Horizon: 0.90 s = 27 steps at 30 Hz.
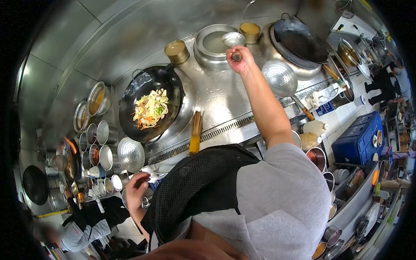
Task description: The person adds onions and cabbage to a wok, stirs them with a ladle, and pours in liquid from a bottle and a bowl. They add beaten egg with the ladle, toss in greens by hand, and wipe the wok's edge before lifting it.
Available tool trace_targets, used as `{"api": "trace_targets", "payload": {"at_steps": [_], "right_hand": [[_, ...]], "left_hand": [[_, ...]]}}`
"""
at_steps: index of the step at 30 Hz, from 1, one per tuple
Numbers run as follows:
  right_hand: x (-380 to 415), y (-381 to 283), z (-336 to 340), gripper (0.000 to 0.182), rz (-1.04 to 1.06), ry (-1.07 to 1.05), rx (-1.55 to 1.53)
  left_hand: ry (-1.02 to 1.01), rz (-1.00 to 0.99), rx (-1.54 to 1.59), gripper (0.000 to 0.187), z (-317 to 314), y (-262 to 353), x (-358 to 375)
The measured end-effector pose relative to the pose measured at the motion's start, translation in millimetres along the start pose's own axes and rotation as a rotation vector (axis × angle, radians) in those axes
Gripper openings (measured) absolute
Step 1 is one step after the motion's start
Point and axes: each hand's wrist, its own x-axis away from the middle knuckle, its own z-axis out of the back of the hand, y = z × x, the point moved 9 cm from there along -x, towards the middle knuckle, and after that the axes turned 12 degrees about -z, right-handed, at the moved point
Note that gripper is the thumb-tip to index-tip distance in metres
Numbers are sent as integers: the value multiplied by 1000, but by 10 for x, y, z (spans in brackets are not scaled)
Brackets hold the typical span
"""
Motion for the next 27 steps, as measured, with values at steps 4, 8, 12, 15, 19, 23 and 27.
{"api": "trace_targets", "payload": {"at_steps": [4,8,12,15,19,23,27], "right_hand": [[-8,-4,15,7,2,0,-24],[-4,17,29,9,11,25,-60],[16,33,-3,10,13,4,-51],[34,36,-6,9,46,20,-21],[-2,30,64,9,23,56,-44],[-22,28,61,9,50,50,-21],[-39,49,63,7,41,51,-33]], "left_hand": [[37,371,-173,28,198,-1405,473],[-51,483,-263,33,393,-3159,1412],[-69,518,-252,33,301,-3041,1592],[-46,533,-257,33,393,-3099,1701],[-2,547,-254,33,432,-3170,1795],[47,574,-247,33,423,-3231,1980],[86,601,-245,33,407,-3276,2144]]}}
